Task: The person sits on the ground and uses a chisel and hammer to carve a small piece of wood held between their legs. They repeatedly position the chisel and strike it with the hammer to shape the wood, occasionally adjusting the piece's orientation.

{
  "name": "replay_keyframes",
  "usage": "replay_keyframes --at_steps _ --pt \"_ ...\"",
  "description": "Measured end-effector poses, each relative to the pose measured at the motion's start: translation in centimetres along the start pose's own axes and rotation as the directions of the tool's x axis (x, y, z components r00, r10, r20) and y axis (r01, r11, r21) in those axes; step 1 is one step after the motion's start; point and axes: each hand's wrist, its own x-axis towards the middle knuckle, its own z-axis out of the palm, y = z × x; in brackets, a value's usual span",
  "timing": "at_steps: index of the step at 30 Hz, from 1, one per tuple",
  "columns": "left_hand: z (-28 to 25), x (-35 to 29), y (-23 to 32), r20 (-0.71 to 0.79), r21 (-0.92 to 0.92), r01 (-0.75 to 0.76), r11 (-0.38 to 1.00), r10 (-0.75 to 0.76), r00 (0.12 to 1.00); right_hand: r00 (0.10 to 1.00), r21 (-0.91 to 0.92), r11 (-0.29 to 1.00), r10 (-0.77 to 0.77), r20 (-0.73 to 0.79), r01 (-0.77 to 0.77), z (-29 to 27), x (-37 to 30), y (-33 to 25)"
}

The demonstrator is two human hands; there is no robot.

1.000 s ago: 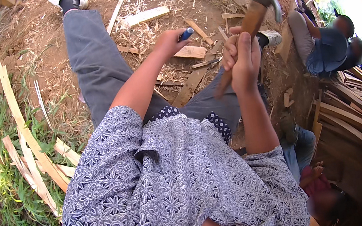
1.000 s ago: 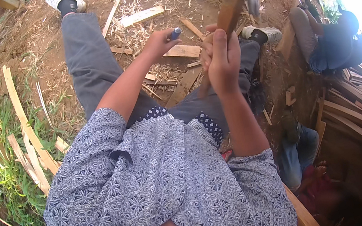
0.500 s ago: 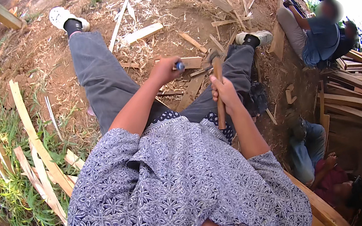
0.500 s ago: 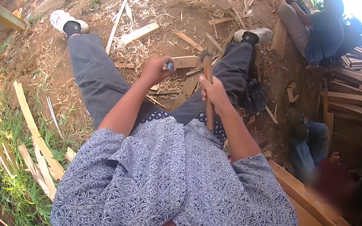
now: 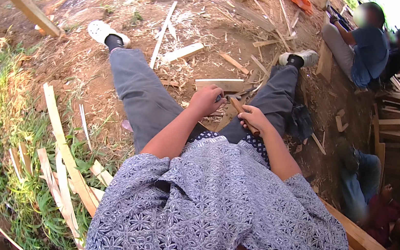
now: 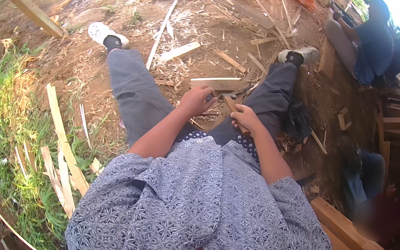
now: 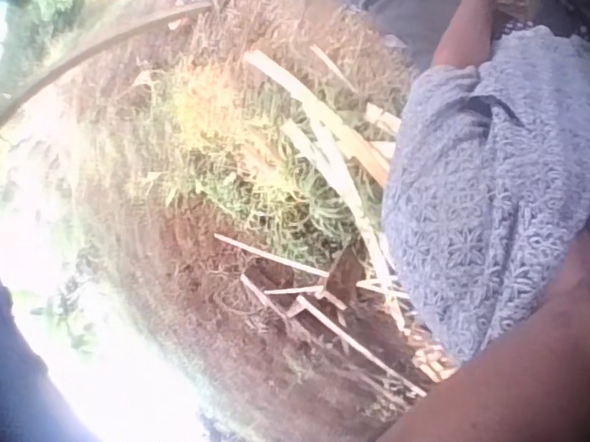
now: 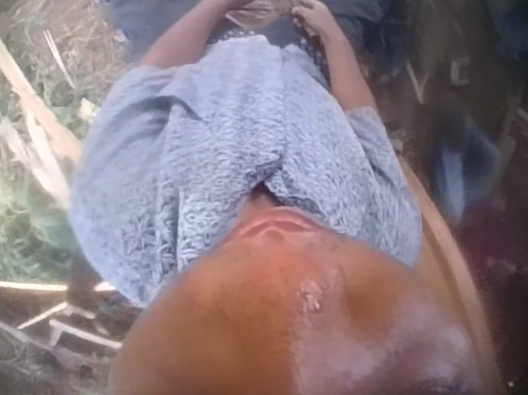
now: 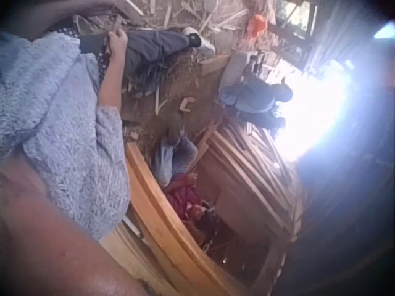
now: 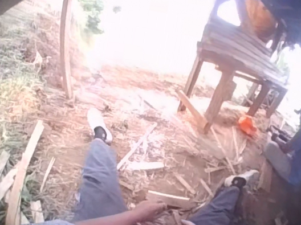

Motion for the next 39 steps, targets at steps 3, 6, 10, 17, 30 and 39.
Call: replay_keyframes --at_steps 3,6,10,17,30,39 --pt "-0.1 -0.5 -0.3 -0.099 -0.005 0.024 1.0 -0.024 0.995 0.999 -0.003 1.0 -0.03 0.042 0.03 0.3 -0.2 -0.1" --pt "-0.2 -1.2 -0.5 -0.131 0.025 0.047 0.999 -0.044 0.99 0.986 0.072 0.987 -0.15 0.068 0.145 0.8 -1.2 -0.5" --pt "0.3 -1.4 0.2 -0.197 -0.011 0.028 1.0 -0.029 0.98 0.999 0.037 0.998 -0.044 0.011 0.044 1.7 -0.4 -1.1" --pt "0.8 0.6 0.3 -0.204 -0.054 0.233 0.971 -0.239 0.949 0.993 -0.09 0.995 0.032 -0.115 -0.043 2.0 2.9 0.8" --pt "-2.1 0.8 -6.3 -0.427 -0.773 0.234 0.59 -0.756 0.496 0.973 0.301 0.953 0.028 -0.23 0.044 0.9 3.7 1.3" --pt "1.6 0.7 -0.1 0.321 -0.938 0.347 0.007 -0.365 0.874 0.993 0.331 0.936 -0.097 -0.072 0.116 2.6 2.8 0.3"
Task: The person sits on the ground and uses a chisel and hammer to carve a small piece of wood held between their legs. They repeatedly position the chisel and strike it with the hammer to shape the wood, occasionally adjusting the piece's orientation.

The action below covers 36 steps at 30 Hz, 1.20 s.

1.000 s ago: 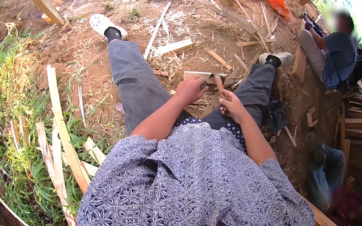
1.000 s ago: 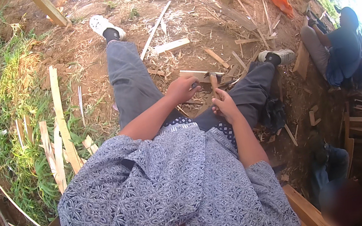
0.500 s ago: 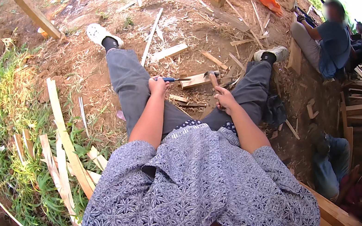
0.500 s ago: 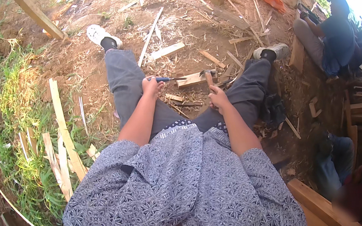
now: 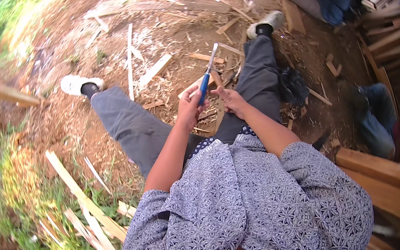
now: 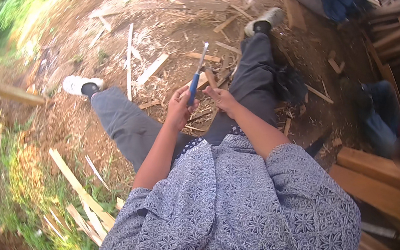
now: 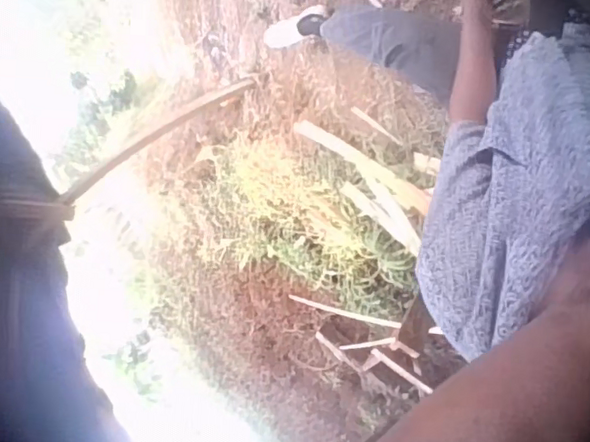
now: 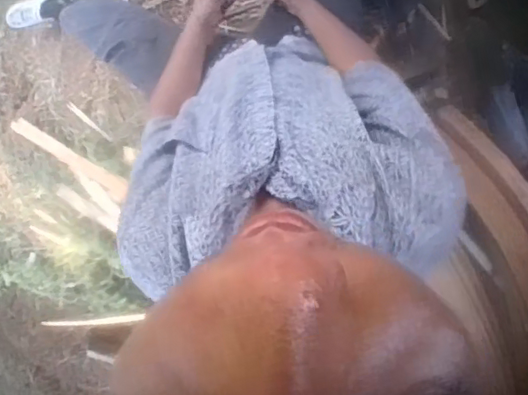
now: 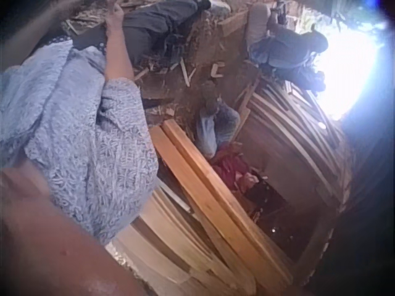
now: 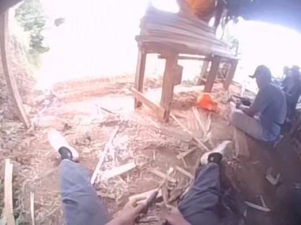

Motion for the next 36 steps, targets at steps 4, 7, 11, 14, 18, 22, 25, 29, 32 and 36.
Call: replay_keyframes --at_steps 4,7,11,14,18,22,25,29,32,36 --pt "-0.3 0.2 -3.9 0.186 0.37 0.112 0.922 -0.191 0.964 0.996 -0.106 0.994 0.021 -0.084 -0.029 1.3 0.3 -0.6" --pt "-2.6 2.4 -4.6 0.392 0.604 -0.181 0.776 -0.092 0.915 0.996 -0.213 0.976 -0.064 -0.067 0.048 0.5 1.8 1.3" --pt "-6.2 5.7 1.6 0.202 0.915 -0.164 0.369 -0.064 0.977 0.99 -0.288 0.957 -0.017 -0.139 -0.024 0.8 1.9 1.2" --pt "-13.1 8.8 6.3 0.022 0.981 -0.058 0.185 0.189 0.982 0.994 -0.349 0.936 0.014 -0.111 -0.053 1.2 1.7 0.2" --pt "-23.7 11.5 10.6 -0.186 0.945 0.255 -0.206 0.302 0.935 0.993 -0.236 0.964 0.116 -0.033 -0.121 1.2 2.2 -0.8" --pt "-26.6 11.9 12.0 -0.55 0.809 0.573 -0.133 0.175 0.817 0.989 -0.067 0.987 0.145 -0.017 -0.145 1.4 3.2 -0.4" --pt "-27.0 12.4 10.8 -0.6 0.76 0.621 -0.191 0.157 0.784 0.973 -0.043 0.973 0.229 0.03 -0.228 1.1 3.6 -0.9" --pt "-23.9 12.3 8.5 -0.582 0.73 0.658 -0.188 0.335 0.741 0.975 -0.113 0.971 0.218 0.043 -0.212 0.6 4.4 0.0" --pt "-24.3 12.9 8.0 -0.545 0.792 0.611 -0.02 0.427 0.721 0.969 -0.112 0.967 0.236 0.075 -0.227 1.1 4.2 -0.7" --pt "-21.1 14.1 9.5 -0.612 0.569 0.277 0.774 0.173 0.772 0.974 -0.075 0.975 0.216 0.066 -0.211 1.0 4.0 -0.5"
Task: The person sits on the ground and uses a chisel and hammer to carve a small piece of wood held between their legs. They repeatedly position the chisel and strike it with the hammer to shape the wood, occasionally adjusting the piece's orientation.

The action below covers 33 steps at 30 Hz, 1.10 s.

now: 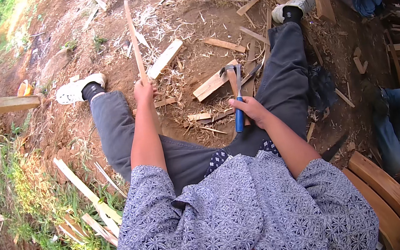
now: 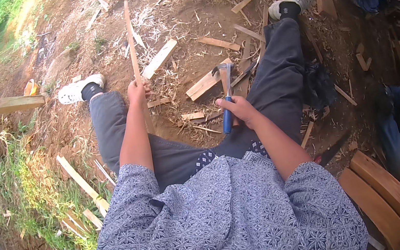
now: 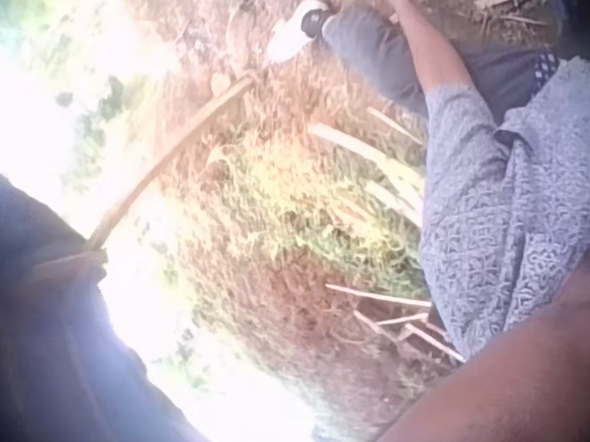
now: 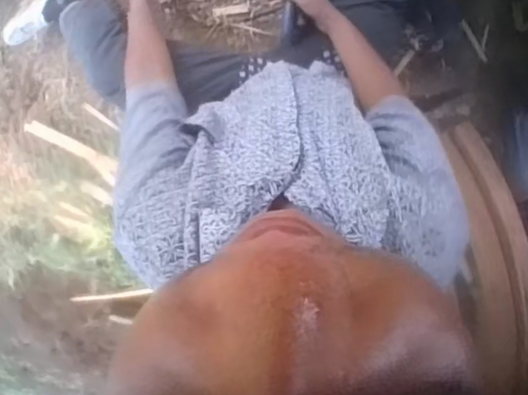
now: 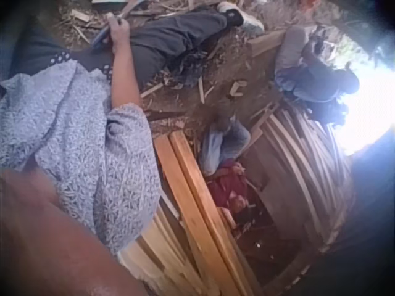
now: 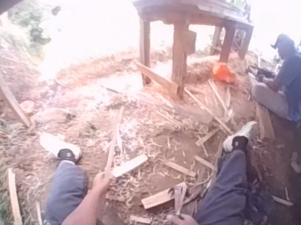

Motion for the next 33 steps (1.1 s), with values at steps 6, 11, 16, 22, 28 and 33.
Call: replay_keyframes --at_steps 6,11,16,22,28,33 --pt "0.5 -5.6 5.3 -0.033 -0.271 -0.441 0.856 0.45 0.892 0.999 0.008 1.0 -0.026 -0.036 0.026 0.1 -2.0 -0.7" --pt "0.3 -11.6 10.5 -0.298 -0.341 -0.756 0.558 0.699 0.65 0.995 -0.05 0.995 -0.085 -0.057 0.083 -0.8 -1.2 1.1" --pt "-3.8 -17.5 15.8 -0.39 -0.371 -0.82 0.436 0.729 0.564 0.99 -0.1 0.988 -0.128 -0.067 0.121 -1.0 -0.8 2.0" --pt "-5.3 -21.8 17.0 -0.357 -0.354 -0.859 0.37 0.795 0.49 0.984 -0.161 0.978 -0.147 -0.101 0.13 -0.8 -1.1 2.6" --pt "-5.5 -24.3 13.6 -0.314 -0.491 -0.735 0.469 0.691 0.651 0.98 -0.208 0.967 -0.173 -0.099 0.15 -1.0 -0.9 3.3" --pt "-4.0 -25.8 11.4 -0.366 -0.538 -0.715 0.446 0.64 0.675 0.969 -0.179 0.964 -0.219 -0.112 0.197 -1.3 -0.6 3.7"
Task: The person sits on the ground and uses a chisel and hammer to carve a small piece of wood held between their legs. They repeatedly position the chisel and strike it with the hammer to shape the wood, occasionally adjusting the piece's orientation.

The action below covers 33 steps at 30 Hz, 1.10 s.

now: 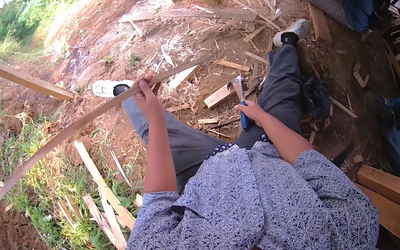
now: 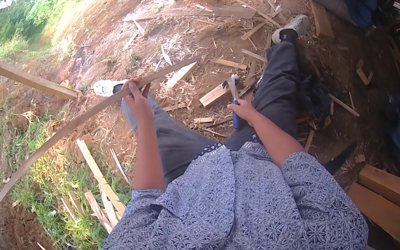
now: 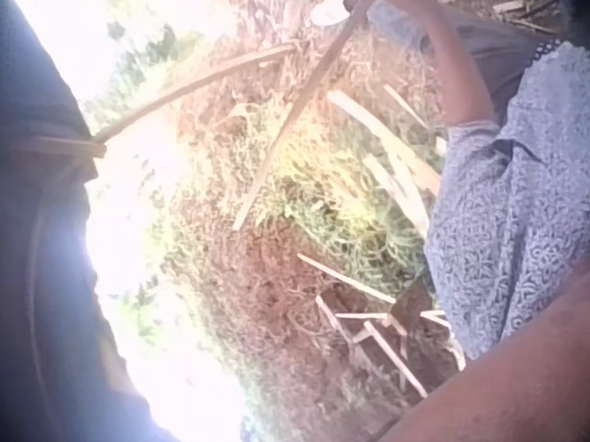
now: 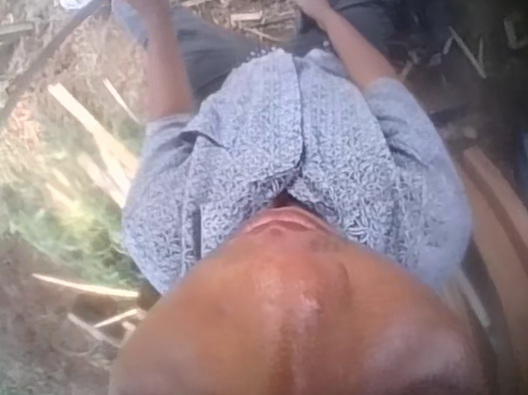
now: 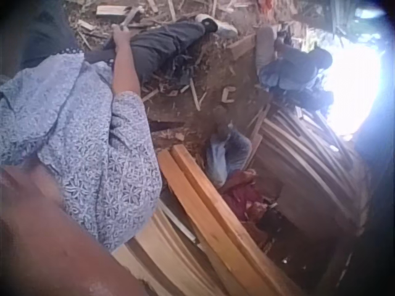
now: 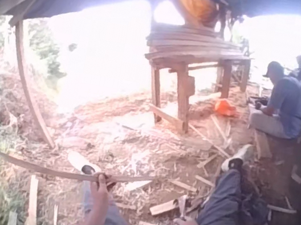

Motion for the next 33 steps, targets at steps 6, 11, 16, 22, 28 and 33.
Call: replay_keyframes --at_steps 6,11,16,22,28,33 --pt "-5.0 4.0 3.1 0.065 0.338 -0.195 0.921 0.185 0.981 0.998 -0.03 0.999 0.038 0.057 -0.036 0.0 -0.4 -0.5" --pt "-8.6 5.9 8.3 0.193 0.658 -0.214 0.722 0.114 0.975 1.0 -0.01 1.0 0.019 0.019 -0.018 -0.2 0.1 0.3" --pt "-9.5 6.4 8.8 0.211 0.495 -0.294 0.818 0.216 0.954 0.999 -0.04 0.999 0.015 0.03 -0.014 0.1 -0.4 -0.7" --pt "-7.8 7.6 10.2 0.166 0.491 -0.305 0.816 0.256 0.952 1.0 -0.107 0.994 -0.001 0.0 0.001 -0.1 -0.1 -0.3" --pt "-1.9 6.5 5.7 0.275 0.791 -0.129 0.598 -0.159 0.948 0.998 -0.091 0.995 0.049 0.026 -0.046 -0.2 -0.2 -0.4" --pt "-1.4 5.0 -4.0 0.52 0.801 -0.432 0.414 -0.126 0.845 0.996 -0.063 0.995 0.078 0.043 -0.075 0.6 -0.2 -0.7"
